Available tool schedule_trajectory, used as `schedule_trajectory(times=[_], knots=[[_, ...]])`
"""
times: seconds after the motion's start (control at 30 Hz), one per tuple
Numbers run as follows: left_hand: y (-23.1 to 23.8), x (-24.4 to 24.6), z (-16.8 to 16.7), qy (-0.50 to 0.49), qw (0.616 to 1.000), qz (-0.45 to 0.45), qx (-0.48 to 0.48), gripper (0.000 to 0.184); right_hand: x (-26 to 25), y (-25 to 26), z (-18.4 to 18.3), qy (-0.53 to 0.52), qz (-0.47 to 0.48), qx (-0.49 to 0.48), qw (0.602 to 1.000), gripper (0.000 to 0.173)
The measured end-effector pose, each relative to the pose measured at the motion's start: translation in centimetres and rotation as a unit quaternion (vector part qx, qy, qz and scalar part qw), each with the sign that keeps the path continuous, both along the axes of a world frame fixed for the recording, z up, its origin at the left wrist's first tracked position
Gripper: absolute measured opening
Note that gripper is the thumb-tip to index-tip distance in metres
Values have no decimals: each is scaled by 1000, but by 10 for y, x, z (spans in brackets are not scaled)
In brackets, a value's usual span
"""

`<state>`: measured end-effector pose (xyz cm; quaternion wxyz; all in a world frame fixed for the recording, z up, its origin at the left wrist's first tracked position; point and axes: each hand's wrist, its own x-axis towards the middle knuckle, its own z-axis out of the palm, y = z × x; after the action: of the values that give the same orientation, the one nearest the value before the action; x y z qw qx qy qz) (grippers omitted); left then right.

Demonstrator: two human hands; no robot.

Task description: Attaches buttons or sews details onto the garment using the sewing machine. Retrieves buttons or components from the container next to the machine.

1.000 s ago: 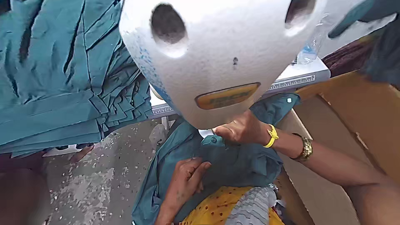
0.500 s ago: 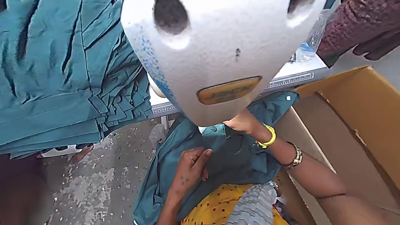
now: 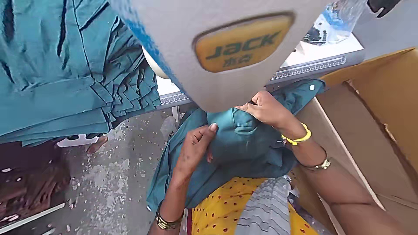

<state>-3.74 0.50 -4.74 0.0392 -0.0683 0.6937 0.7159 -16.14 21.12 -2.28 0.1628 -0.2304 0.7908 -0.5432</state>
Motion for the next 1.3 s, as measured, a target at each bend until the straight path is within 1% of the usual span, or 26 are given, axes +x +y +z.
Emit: schedule_trajectory(times=[0.1, 0.27, 0.33, 0.4, 0.47, 0.53, 0.6, 0.63, 0.67, 0.73, 0.8, 0.87, 0.93, 1.07, 1.2, 1.3], knots=[[1, -17, 8, -20, 997, 46, -59, 34, -6, 2, 3, -17, -23, -12, 1000, 19], [3, -24, 5, -25, 995, 70, -67, 32, -14, -2, 4, -6, -27, -9, 1000, 15], [5, -23, 5, -28, 995, 76, -65, 30, -14, -4, 4, 12, -23, -3, 1000, 12], [6, -23, 4, -24, 993, 86, -72, 29, -25, -1, -2, 73, -16, 43, 996, 15], [7, -23, 2, -12, 991, 99, -89, 27, -44, 16, -8, 180, -48, 101, 977, 22], [10, -24, -1, 5, 989, 113, -94, 22, -62, 43, -7, 276, -142, 162, 937, 22], [11, -24, -5, 15, 988, 121, -91, 18, -82, 69, -8, 310, -229, 236, 892, 21], [11, -24, -7, 19, 988, 125, -94, 19, -96, 81, -13, 311, -250, 269, 877, 22], [12, -25, -8, 24, 986, 132, -96, 20, -108, 92, -18, 317, -249, 290, 868, 24], [14, -26, -9, 32, 984, 145, -97, 21, -121, 103, -28, 341, -222, 301, 863, 31], [15, -27, -9, 36, 982, 158, -101, 18, -126, 102, -34, 359, -197, 301, 861, 34], [16, -26, -10, 39, 978, 165, -122, 18, -131, 96, -41, 374, -184, 306, 856, 35], [18, -26, -12, 41, 977, 172, -118, 18, -135, 93, -45, 388, -178, 315, 848, 36], [17, -26, -15, 37, 975, 186, -117, 22, -124, 93, -44, 381, -173, 333, 845, 37], [17, -26, -20, 50, 977, 182, -101, 27, -120, 103, -45, 376, -179, 313, 854, 36], [17, -27, -20, 62, 977, 182, -94, 28, -108, 94, -41, 385, -174, 303, 854, 34]])
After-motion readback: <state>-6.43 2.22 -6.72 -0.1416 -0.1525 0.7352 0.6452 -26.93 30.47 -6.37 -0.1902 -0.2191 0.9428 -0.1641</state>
